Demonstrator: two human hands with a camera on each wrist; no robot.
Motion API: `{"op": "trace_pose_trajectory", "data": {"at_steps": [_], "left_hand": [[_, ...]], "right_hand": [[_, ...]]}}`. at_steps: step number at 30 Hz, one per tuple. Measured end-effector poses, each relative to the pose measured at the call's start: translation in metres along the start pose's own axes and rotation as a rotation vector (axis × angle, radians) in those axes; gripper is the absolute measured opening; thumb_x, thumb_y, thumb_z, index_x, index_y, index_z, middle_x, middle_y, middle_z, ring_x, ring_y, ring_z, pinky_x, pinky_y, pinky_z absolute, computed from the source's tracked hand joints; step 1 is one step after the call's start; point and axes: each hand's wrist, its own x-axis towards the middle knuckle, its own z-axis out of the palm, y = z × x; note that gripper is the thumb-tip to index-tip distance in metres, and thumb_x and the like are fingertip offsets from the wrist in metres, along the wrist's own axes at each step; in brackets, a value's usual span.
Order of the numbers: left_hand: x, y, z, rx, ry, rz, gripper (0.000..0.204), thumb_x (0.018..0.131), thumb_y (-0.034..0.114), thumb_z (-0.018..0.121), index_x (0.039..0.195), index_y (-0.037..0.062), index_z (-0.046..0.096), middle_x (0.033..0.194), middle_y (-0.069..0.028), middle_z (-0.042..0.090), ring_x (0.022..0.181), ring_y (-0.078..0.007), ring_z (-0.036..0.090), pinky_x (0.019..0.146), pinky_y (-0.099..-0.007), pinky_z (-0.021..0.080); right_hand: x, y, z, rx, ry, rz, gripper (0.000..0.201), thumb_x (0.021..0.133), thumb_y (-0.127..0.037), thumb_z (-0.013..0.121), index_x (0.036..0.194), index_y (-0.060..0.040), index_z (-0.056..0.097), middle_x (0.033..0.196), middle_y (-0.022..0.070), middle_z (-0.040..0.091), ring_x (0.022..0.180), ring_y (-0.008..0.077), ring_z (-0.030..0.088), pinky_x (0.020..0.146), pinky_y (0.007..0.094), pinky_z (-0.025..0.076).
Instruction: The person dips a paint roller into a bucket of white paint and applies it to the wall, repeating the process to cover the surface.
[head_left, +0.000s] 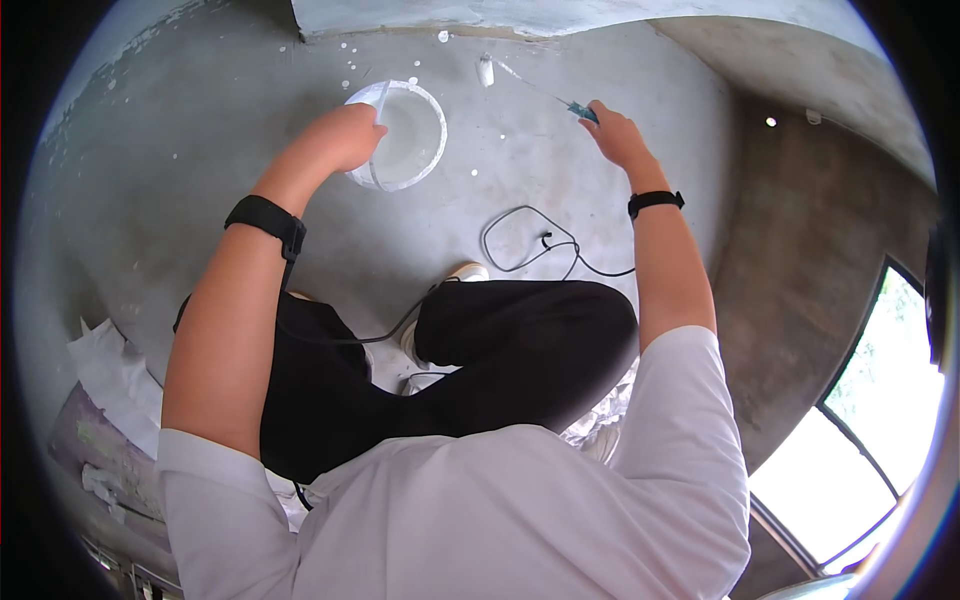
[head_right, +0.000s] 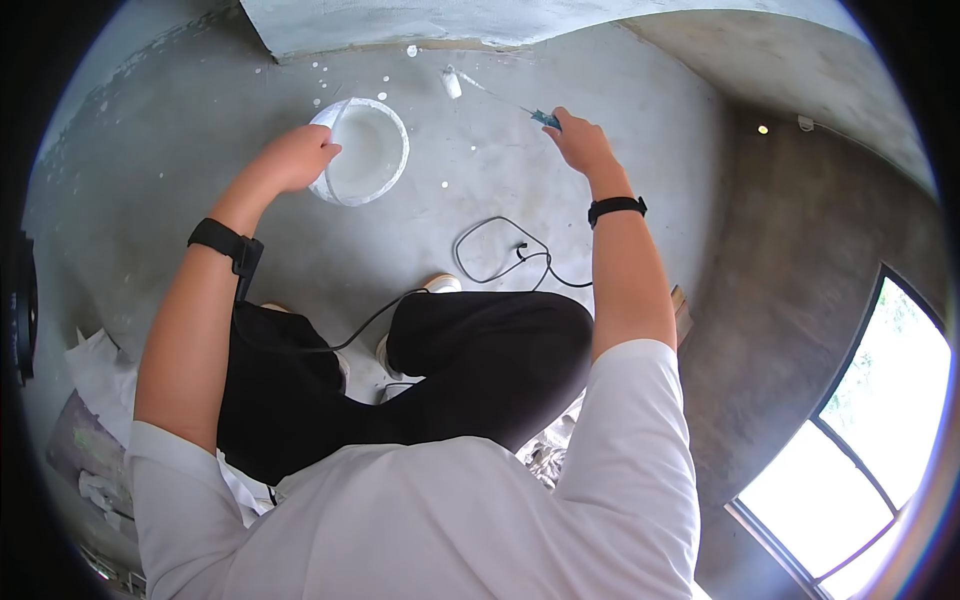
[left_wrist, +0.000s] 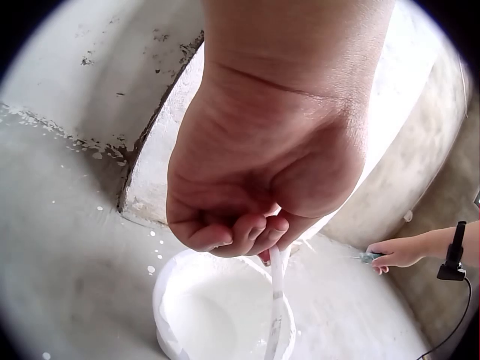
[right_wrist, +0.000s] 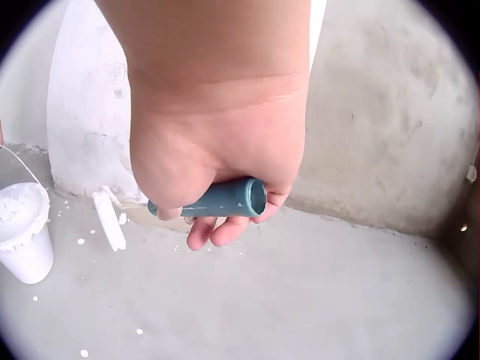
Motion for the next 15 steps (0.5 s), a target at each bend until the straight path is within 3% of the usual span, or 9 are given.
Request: {"op": "trace_pose_trajectory", "data": {"at_steps": [3,6,9,14,15], "left_hand": [[-0.001,0.002,0.0,0.02,0.017,-0.001,0.037,0.097,0.029,0.048,0.105,-0.0033,0.065,0.106,-0.0224,0.066,0.095,-0.0382,0.064,0.084,-0.0458,0.05],[-0.003,0.003,0.0,0.042,0.032,0.011,0.037,0.097,0.029,0.049,0.105,-0.0033,0.065,0.105,-0.0223,0.066,0.094,-0.0381,0.064,0.084,-0.0457,0.05],[-0.006,0.006,-0.002,0.048,0.017,0.0,0.037,0.097,0.029,0.049,0.105,-0.0032,0.064,0.105,-0.0224,0.066,0.094,-0.0379,0.064,0.083,-0.0456,0.05],[-0.005,0.001,0.004,0.047,0.024,-0.005,0.035,0.097,0.029,0.05,0.103,-0.003,0.064,0.102,-0.0222,0.066,0.092,-0.0377,0.064,0.081,-0.045,0.05],[-0.004,-0.003,0.008,0.012,0.054,0.009,0.033,0.097,0.028,0.05,0.097,-0.0035,0.06,0.095,-0.0207,0.064,0.085,-0.0351,0.062,0.077,-0.0433,0.048]], "right_hand": [[0.004,-0.01,0.006,0.127,0.126,0.136,0.034,0.092,-0.044,0.058,0.1,-0.0112,0.058,0.085,0.0129,0.068,0.084,0.0342,0.064,0.073,0.0442,0.05],[0.015,-0.02,0.004,0.137,0.094,0.249,0.037,0.087,-0.05,0.063,0.093,-0.014,0.064,0.084,0.0089,0.068,0.084,0.0312,0.064,0.073,0.0426,0.05],[0.028,-0.028,0.01,0.112,0.15,0.248,0.039,0.084,-0.054,0.064,0.083,-0.0149,0.067,0.082,0.0073,0.068,0.082,0.0294,0.064,0.071,0.0412,0.05],[0.045,-0.039,0.023,0.131,0.191,0.213,0.037,0.086,-0.053,0.062,0.083,-0.0165,0.067,0.081,0.0064,0.068,0.081,0.0281,0.064,0.069,0.0401,0.05],[0.048,-0.041,0.025,0.157,0.195,0.21,0.036,0.087,-0.053,0.061,0.084,-0.0166,0.067,0.081,0.0061,0.068,0.081,0.0279,0.064,0.068,0.04,0.05]]}}
